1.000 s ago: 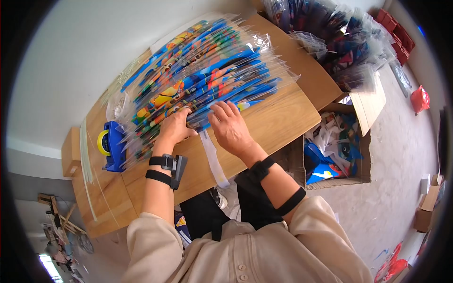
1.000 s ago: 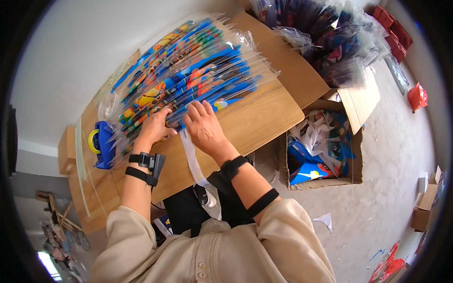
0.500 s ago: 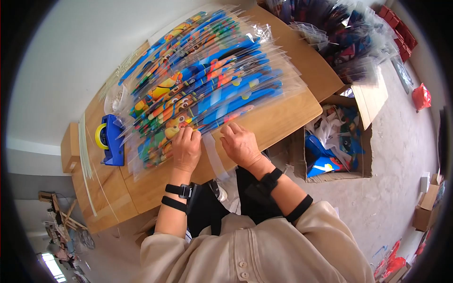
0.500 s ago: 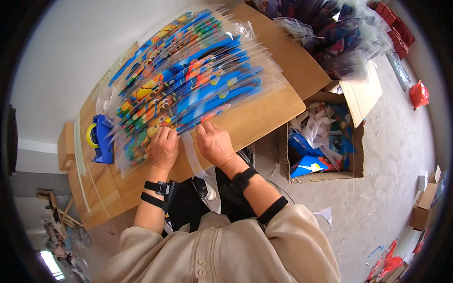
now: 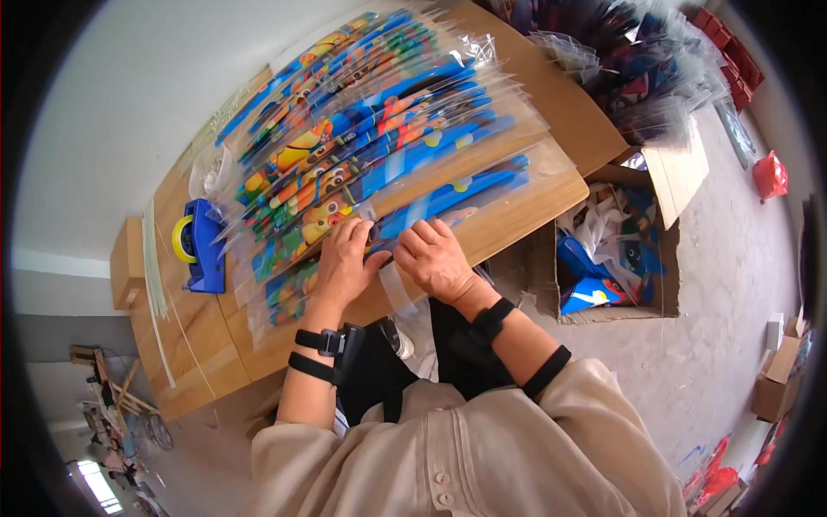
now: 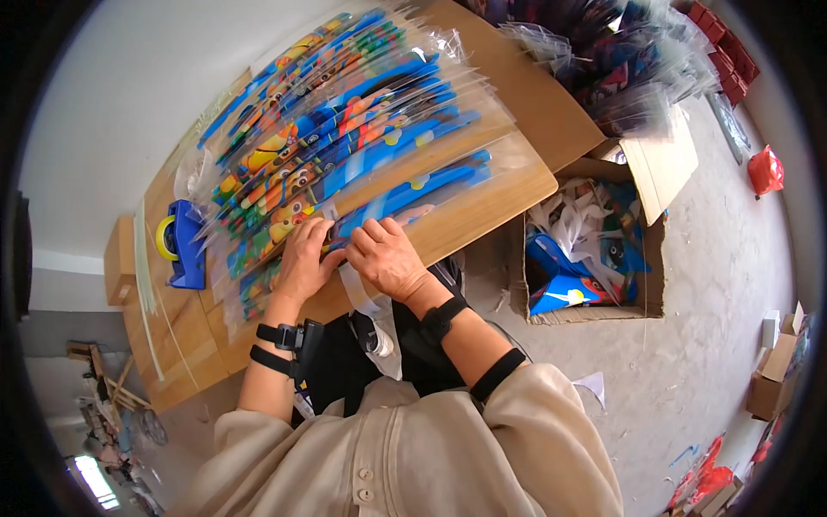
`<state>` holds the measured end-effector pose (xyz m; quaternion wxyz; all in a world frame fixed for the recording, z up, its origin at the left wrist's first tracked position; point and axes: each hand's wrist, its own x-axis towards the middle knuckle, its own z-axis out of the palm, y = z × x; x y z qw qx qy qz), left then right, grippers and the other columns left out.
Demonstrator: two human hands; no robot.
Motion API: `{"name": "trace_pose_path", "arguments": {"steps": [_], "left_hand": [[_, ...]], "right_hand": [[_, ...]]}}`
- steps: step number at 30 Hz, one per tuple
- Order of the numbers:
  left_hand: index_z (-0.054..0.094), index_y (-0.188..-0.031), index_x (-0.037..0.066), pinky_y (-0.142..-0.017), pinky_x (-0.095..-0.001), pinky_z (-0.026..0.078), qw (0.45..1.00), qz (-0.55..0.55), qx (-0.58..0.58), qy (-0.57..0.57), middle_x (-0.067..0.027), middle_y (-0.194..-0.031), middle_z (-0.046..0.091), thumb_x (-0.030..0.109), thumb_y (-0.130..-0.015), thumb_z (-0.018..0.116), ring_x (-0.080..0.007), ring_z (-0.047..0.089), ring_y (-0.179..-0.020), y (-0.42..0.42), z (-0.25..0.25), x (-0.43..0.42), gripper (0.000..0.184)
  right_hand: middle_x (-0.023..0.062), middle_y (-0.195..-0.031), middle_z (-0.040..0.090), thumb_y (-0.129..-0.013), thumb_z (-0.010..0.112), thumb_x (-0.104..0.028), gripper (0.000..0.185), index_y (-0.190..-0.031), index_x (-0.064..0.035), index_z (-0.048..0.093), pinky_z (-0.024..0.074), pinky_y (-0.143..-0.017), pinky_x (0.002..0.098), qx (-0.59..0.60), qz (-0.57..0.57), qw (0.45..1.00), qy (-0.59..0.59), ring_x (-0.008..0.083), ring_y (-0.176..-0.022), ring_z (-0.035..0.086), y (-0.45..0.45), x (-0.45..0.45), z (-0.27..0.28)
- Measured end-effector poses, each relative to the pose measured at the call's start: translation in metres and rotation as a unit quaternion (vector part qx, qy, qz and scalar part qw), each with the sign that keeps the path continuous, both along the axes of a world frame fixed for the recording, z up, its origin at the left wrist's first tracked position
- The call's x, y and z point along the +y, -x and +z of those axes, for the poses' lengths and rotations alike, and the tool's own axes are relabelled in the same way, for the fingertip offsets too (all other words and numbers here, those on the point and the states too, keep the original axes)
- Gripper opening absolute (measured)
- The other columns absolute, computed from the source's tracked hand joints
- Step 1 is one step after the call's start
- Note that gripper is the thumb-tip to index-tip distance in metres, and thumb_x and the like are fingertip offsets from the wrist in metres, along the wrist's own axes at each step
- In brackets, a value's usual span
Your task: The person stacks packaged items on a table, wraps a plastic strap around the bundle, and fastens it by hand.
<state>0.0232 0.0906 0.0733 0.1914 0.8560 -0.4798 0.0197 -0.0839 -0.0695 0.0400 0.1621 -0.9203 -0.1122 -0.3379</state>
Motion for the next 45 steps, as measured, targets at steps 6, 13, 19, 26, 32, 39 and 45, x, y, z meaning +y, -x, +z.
{"name": "trace_pose_path", "arguments": {"steps": [6,13,19,26,32,39,45], "left_hand": [[0.060,-0.099,-0.001,-0.080,-0.0446,0.049,0.999,-0.012,-0.005,-0.047,-0.0181,-0.094,0.064,0.009,-0.085,0.062,-0.0369,0.060,-0.093,-0.018,0.004,-0.005,0.017],[0.060,-0.080,0.001,-0.071,-0.0455,0.048,0.998,-0.011,0.006,-0.061,-0.0170,-0.080,0.062,0.008,-0.085,0.060,-0.0376,0.061,-0.084,-0.009,0.016,0.009,0.009],[0.063,-0.088,0.001,-0.079,-0.0432,0.048,0.992,0.005,0.116,-0.040,-0.0161,-0.090,0.063,0.019,-0.080,0.069,-0.0350,0.059,-0.091,-0.008,0.032,0.001,0.021],[0.061,-0.095,0.001,-0.080,-0.0414,0.049,0.983,0.024,-0.176,-0.041,-0.0152,-0.099,0.063,0.011,-0.081,0.064,-0.0335,0.058,-0.095,-0.061,-0.004,-0.022,0.017],[0.063,-0.082,0.002,-0.074,-0.0439,0.050,0.981,0.052,-0.175,0.067,-0.0154,-0.082,0.064,0.005,-0.083,0.057,-0.0348,0.061,-0.082,-0.080,0.015,-0.027,0.006],[0.057,-0.113,-0.003,-0.088,-0.0430,0.049,0.991,-0.047,-0.115,-0.043,-0.0210,-0.108,0.062,0.012,-0.079,0.064,-0.0365,0.059,-0.102,-0.074,-0.006,-0.034,0.037],[0.055,-0.088,-0.002,-0.077,-0.0472,0.051,0.988,-0.032,-0.116,-0.092,-0.0210,-0.086,0.063,0.000,-0.078,0.053,-0.0399,0.061,-0.089,-0.090,-0.002,-0.045,0.010]], "right_hand": [[0.0074,-0.096,0.054,-0.071,0.059,-0.019,0.019,-0.083,-0.0047,0.060,0.0420,-0.084,0.0388,0.012,0.002,1.000,0.007,0.0238,-0.093,0.051,0.008,0.001,-0.004],[0.0108,-0.117,0.058,-0.070,0.060,-0.016,0.018,-0.084,-0.0055,0.056,0.0398,-0.099,0.0456,-0.011,-0.001,1.000,-0.014,0.0288,-0.115,0.052,0.007,0.001,0.005],[0.0133,-0.113,0.059,-0.078,0.057,-0.013,0.035,-0.110,-0.0005,0.059,0.0364,-0.103,0.0483,0.099,-0.052,0.993,-0.026,0.0282,-0.114,0.054,-0.002,0.004,-0.001],[0.0090,-0.095,0.058,-0.077,0.058,-0.016,0.026,-0.099,-0.0018,0.063,0.0405,-0.095,0.0411,0.087,-0.053,0.993,0.056,0.0257,-0.099,0.055,-0.012,-0.001,-0.007],[0.0082,-0.093,0.058,-0.076,0.058,-0.017,0.027,-0.099,-0.0020,0.062,0.0411,-0.093,0.0382,0.077,-0.054,0.994,0.058,0.0251,-0.097,0.055,-0.014,-0.001,-0.009],[0.0081,-0.093,0.058,-0.075,0.058,-0.015,0.027,-0.098,-0.0019,0.063,0.0415,-0.092,0.0373,0.078,-0.061,0.994,0.041,0.0247,-0.096,0.055,-0.013,0.000,-0.011],[0.0076,-0.092,0.057,-0.076,0.058,-0.015,0.024,-0.095,-0.0027,0.063,0.0417,-0.092,0.0371,0.068,-0.061,0.995,0.051,0.0245,-0.096,0.055,-0.013,-0.001,-0.008]]}}
